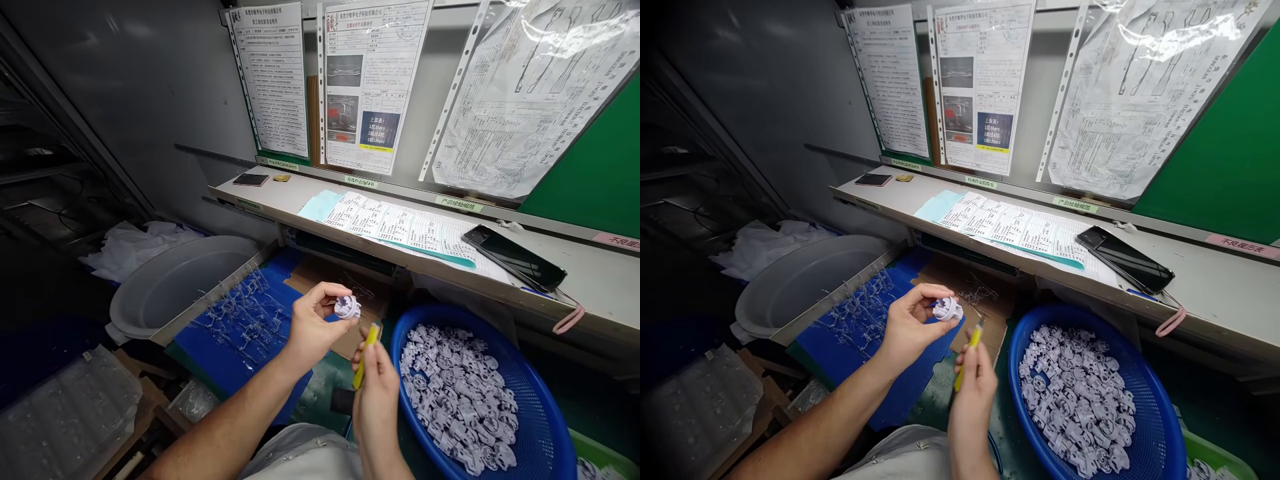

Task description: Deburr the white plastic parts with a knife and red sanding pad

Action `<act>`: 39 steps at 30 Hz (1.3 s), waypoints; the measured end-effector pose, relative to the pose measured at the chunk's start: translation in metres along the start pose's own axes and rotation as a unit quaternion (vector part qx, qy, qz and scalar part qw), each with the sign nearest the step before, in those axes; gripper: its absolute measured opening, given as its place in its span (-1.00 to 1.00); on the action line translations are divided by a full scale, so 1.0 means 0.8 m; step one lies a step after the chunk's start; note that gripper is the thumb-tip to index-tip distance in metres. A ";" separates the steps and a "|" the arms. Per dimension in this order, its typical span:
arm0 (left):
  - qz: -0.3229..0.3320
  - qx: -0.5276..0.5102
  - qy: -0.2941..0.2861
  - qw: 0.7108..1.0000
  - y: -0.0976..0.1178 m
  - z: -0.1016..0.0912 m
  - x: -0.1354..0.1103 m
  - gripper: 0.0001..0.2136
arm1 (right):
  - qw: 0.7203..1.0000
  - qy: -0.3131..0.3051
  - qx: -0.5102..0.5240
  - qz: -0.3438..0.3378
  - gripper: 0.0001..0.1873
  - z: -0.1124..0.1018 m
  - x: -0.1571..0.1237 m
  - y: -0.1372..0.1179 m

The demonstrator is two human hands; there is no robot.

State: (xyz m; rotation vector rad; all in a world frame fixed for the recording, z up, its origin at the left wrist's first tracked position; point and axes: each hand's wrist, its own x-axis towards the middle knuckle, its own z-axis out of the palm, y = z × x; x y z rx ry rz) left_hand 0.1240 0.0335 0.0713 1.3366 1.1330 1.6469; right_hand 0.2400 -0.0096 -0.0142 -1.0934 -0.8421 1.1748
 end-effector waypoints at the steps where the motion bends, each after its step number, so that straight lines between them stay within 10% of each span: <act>1: 0.006 0.008 0.001 1.000 0.001 0.000 0.000 -0.68 | 0.999 0.039 0.018 0.009 -0.49 -0.002 0.003 0.001; 12: -0.038 -0.013 -0.003 0.999 -0.001 -0.001 0.003 -0.64 | 0.977 -0.142 -0.132 -0.083 -0.63 0.000 -0.017 -0.030; 39: -0.006 0.077 -0.008 0.997 -0.008 -0.004 0.000 -0.67 | 0.988 -0.131 -0.077 -0.035 -0.64 0.008 -0.009 -0.012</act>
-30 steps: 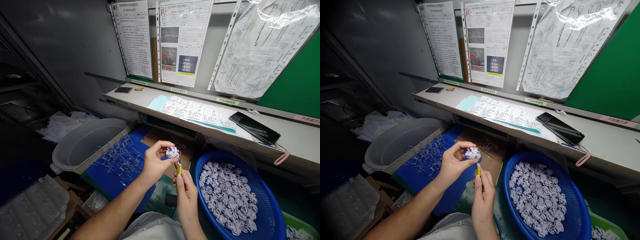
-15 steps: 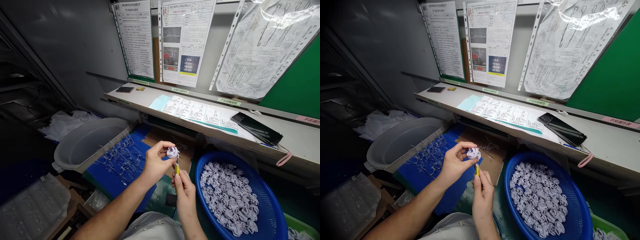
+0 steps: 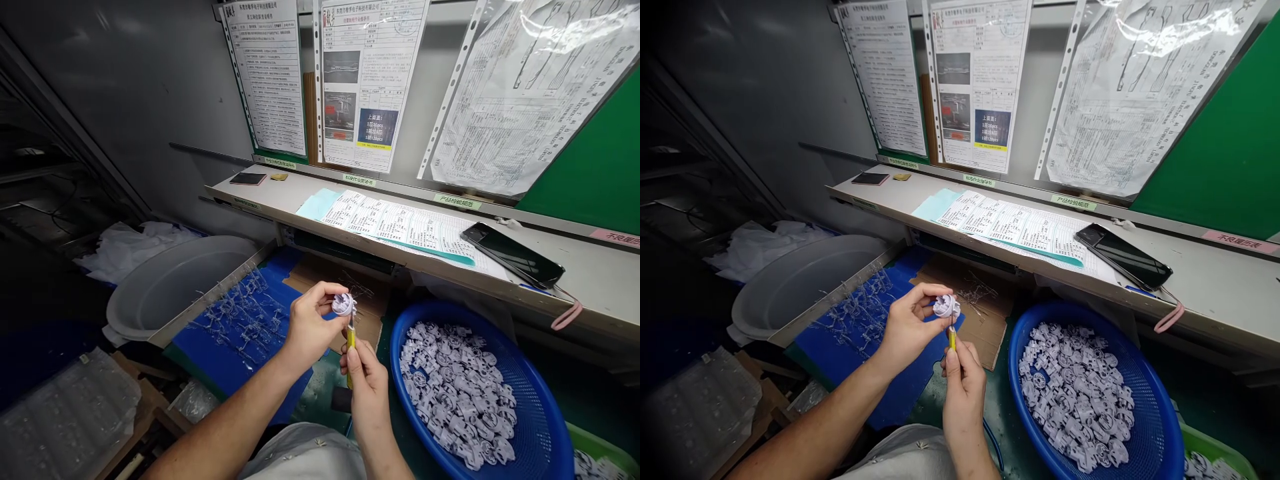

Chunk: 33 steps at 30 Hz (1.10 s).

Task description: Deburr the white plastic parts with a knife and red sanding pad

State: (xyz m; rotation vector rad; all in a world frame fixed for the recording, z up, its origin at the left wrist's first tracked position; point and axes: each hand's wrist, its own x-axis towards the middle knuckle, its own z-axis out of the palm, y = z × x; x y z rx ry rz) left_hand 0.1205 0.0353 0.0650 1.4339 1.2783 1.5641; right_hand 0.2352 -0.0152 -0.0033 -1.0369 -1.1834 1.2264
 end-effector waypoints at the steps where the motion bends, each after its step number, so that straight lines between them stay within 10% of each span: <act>1: 0.004 0.005 0.002 1.000 -0.001 0.000 0.000 -0.68 | 1.000 0.002 0.010 0.006 -0.63 0.000 0.000 0.001; 7: 0.009 0.010 0.002 1.000 -0.005 -0.001 -0.001 -0.68 | 0.999 0.029 0.026 0.016 -0.60 0.007 -0.003 0.008; 12: -0.034 -0.056 -0.012 0.998 -0.002 -0.006 0.001 -0.65 | 0.974 0.193 -0.116 0.019 -0.37 -0.019 0.018 0.074; 21: -0.078 -0.200 -0.048 0.975 -0.003 -0.016 0.000 -0.59 | 0.866 0.042 -0.480 0.133 -0.51 -0.077 0.006 0.224; 28: -0.064 -0.218 -0.046 0.973 -0.005 -0.015 0.003 -0.59 | 0.808 -0.171 -0.550 0.126 -0.60 -0.049 -0.004 0.259; 33: -0.070 -0.204 -0.035 0.976 -0.004 -0.017 0.003 -0.59 | 0.807 -0.174 -0.549 0.129 -0.81 -0.037 -0.002 0.255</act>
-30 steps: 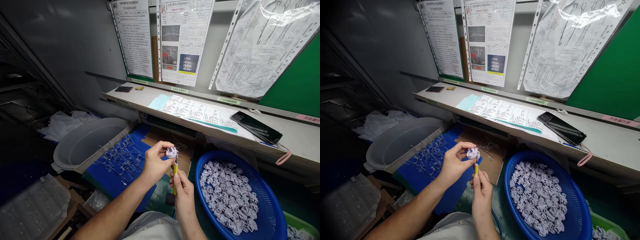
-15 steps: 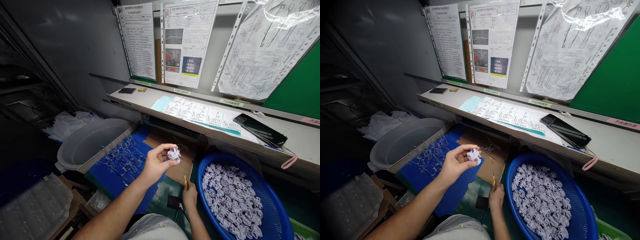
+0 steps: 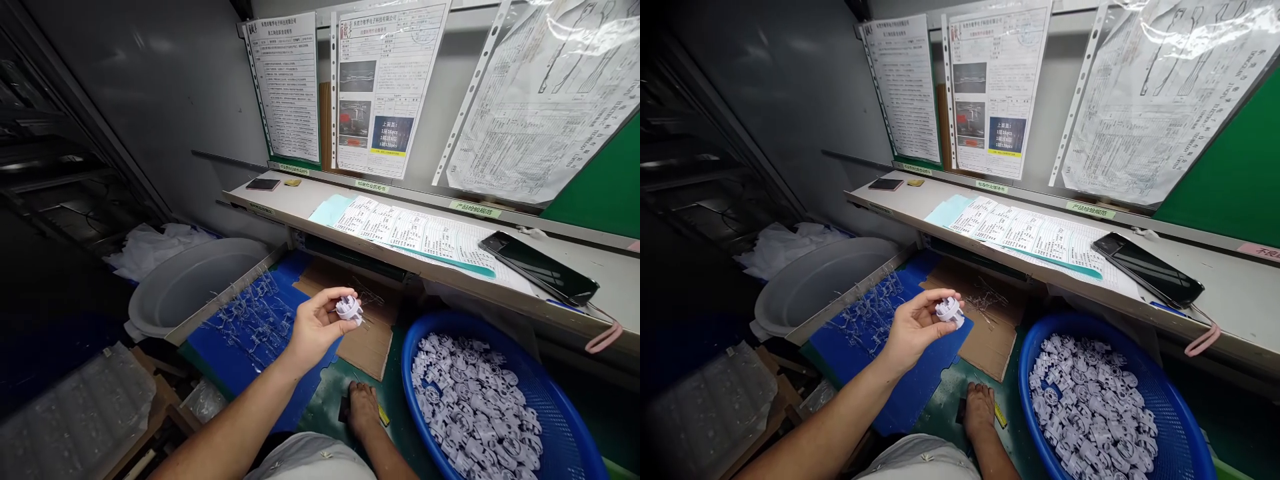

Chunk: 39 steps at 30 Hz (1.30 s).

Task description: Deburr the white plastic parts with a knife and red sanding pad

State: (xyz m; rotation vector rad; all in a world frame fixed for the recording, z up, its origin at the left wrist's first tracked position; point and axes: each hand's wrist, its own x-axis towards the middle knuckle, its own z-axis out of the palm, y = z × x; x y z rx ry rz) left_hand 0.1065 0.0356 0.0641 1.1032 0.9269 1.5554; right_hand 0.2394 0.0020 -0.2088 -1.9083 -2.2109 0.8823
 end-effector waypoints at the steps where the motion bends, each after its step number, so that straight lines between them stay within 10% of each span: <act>1: -0.001 0.004 0.004 1.000 0.000 -0.001 0.000 -0.58 | 1.000 0.014 0.010 0.005 -0.83 -0.006 0.000 -0.003; 9: 0.037 0.097 0.004 0.995 -0.007 -0.001 0.003 -0.60 | 0.961 0.242 0.135 0.019 -0.62 -0.162 -0.030 -0.025; 13: 0.073 0.169 -0.018 0.983 -0.009 0.011 0.002 -0.64 | 0.866 0.420 0.246 -0.119 -0.77 -0.248 -0.085 -0.075; 21: 0.188 0.308 -0.052 0.931 -0.008 0.027 -0.019 -0.61 | 0.803 0.538 0.196 -0.164 -0.87 -0.272 -0.080 -0.148; 25: 0.135 0.254 -0.070 0.955 -0.010 0.030 -0.033 -0.61 | 0.769 0.594 0.222 -0.084 -0.73 -0.330 -0.052 -0.139; 29: 0.005 0.105 -0.037 0.994 -0.001 0.022 -0.025 -0.54 | 0.764 0.533 0.341 -0.128 -0.70 -0.359 -0.051 -0.106; 39: -0.031 0.058 -0.082 0.994 -0.002 0.024 -0.017 -0.58 | 0.835 0.303 0.391 -0.242 -0.87 -0.296 -0.075 -0.067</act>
